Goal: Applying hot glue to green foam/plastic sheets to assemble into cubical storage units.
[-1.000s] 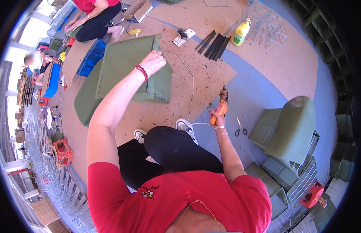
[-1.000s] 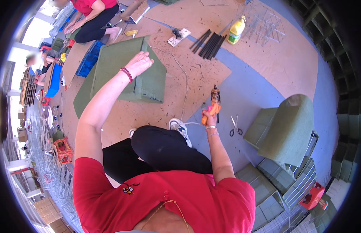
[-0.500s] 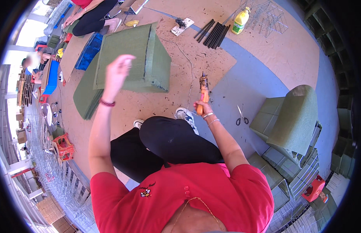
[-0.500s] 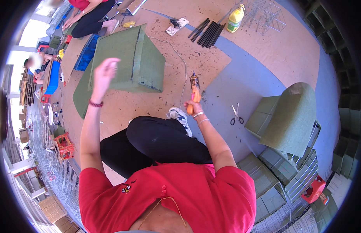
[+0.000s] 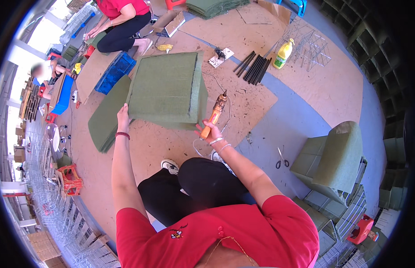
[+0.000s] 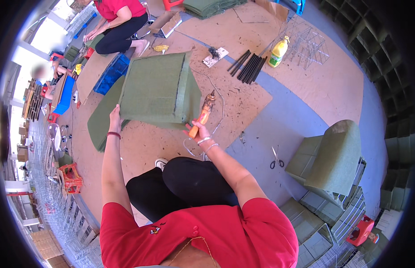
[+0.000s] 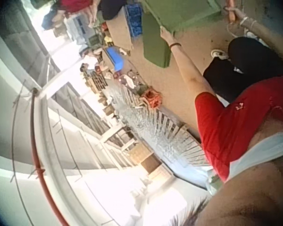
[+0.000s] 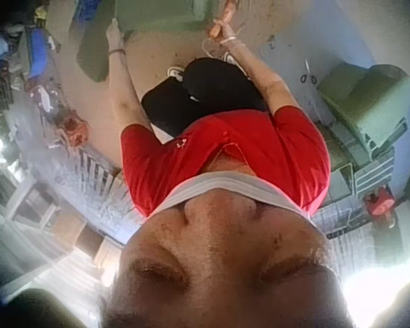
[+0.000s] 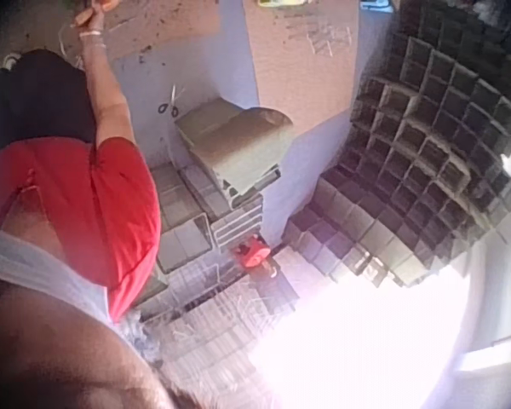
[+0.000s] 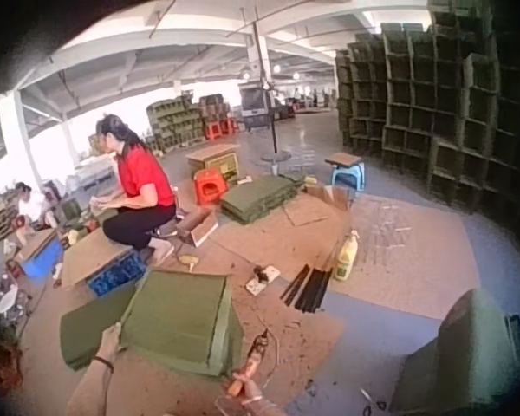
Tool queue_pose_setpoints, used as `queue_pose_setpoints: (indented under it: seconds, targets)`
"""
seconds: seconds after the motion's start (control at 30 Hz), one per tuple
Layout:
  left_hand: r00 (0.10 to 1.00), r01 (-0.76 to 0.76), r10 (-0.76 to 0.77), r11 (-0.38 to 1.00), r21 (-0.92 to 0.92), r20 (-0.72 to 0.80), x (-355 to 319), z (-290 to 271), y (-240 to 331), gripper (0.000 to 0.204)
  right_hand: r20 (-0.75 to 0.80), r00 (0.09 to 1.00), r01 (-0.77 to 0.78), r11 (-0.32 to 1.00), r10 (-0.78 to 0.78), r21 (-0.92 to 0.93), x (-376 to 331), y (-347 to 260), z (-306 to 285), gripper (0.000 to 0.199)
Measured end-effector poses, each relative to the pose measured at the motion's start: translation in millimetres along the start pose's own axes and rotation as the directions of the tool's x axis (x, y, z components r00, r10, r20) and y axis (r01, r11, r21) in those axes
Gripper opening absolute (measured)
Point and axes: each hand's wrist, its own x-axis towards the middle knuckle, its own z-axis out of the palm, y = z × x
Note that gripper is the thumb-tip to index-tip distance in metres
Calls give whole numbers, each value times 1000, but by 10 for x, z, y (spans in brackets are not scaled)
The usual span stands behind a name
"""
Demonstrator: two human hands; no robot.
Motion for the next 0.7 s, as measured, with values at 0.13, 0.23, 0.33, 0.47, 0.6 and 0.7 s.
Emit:
queue_pose_setpoints:
  seconds: [0.13, 0.23, 0.33, 0.47, 0.6, 0.7]
  targets:
    - [998, -12, 17, 998, -62, 69, -153, 2, -36, 42, 22, 998, 66, 994, -65, -91, -10, -106, -15, 44]
    - [997, -70, 68, 993, 98, 26, -595, 42, 10, 48, 24, 994, 107, 988, -105, -107, 6, -358, -45, 43]
    - [997, -81, 80, 984, 156, 15, -905, -33, -23, 58, 103, 990, 102, 989, -91, -108, -1, -635, -55, 41]
    - [865, -284, 481, 707, 648, -146, -926, -224, 2, 71, 74, 981, 187, 977, -180, -106, -73, -951, -116, 28]
    - [800, -585, 588, 719, 375, 122, -947, 107, 567, 39, 38, 971, 241, 952, -238, -188, -253, -1093, -422, 27]
    - [691, -723, 667, 631, 282, 279, -851, 733, 1101, 27, 3, 962, 268, 939, -274, -215, -434, -1089, -624, 27]
